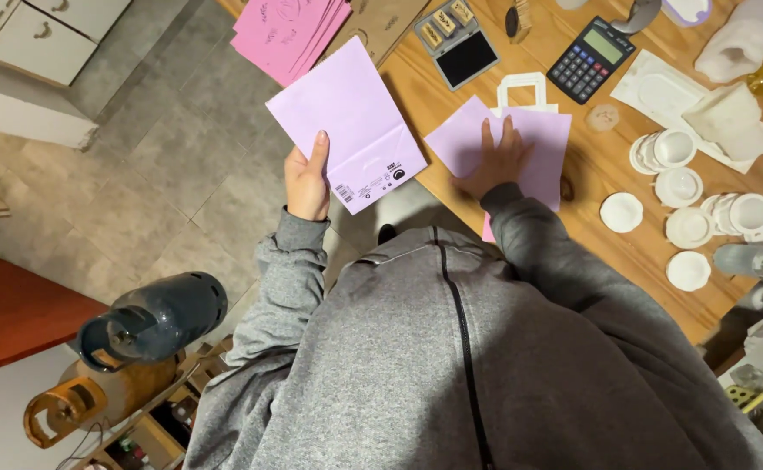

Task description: Stamp a logo onto paper gift bags using an ink pad and wooden stamps.

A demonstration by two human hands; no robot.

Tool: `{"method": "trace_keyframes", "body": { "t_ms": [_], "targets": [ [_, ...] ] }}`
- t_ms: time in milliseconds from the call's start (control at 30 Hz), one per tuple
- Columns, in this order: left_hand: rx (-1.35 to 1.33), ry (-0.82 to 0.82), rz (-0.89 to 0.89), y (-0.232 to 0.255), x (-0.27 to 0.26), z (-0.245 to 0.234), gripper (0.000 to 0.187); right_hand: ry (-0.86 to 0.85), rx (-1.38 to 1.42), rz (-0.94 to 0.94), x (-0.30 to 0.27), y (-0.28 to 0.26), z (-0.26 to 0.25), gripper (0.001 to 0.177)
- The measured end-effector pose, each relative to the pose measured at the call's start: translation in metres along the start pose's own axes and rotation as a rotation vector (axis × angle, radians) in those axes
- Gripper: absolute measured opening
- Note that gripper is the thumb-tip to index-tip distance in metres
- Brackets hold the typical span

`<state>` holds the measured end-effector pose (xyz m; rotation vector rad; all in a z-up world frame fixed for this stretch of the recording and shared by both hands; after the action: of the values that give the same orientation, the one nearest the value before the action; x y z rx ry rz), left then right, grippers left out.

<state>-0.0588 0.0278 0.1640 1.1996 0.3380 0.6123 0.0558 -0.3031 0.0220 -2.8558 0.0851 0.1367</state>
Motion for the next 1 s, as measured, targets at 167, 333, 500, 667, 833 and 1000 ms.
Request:
{"method": "trace_keyframes", "body": {
  "t_ms": [167,333,500,667,833,1000],
  "targets": [
    [-0.029,-0.017,-0.003,0.003,0.004,0.012,0.017,0.306,0.071,0.020,-0.008,0.007,-0.035,0.136],
    [-0.035,-0.041,0.000,0.000,0.009,0.023,0.017,0.202,0.085,0.247,-0.008,0.061,-0.035,0.125],
    [0.061,-0.123,0.127,0.049,0.017,0.050,0.016,0.374,0.268,-0.139,-0.003,-0.002,-0.087,0.110],
    [0.239,-0.321,0.312,0.091,-0.005,0.084,0.028,0.234,0.691,-0.944,-0.087,-0.150,-0.234,0.043],
    [0.246,-0.308,0.376,0.123,-0.020,0.091,0.031,0.310,0.536,-1.095,-0.097,-0.180,-0.229,0.029],
    [0.085,-0.139,0.383,0.151,-0.029,0.077,0.029,0.401,0.648,-1.243,-0.139,-0.181,-0.235,0.015]
  ]
}}
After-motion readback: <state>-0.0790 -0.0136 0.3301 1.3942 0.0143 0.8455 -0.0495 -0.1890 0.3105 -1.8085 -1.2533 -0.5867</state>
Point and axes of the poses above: each hand's wrist, its own x-axis towards the middle knuckle, its own z-axis out of the palm, y = z × x, the point moved 5 cm from there along x, towards the middle knuckle, and after that the axes turned 14 degrees about z, right-handed, at the moved point
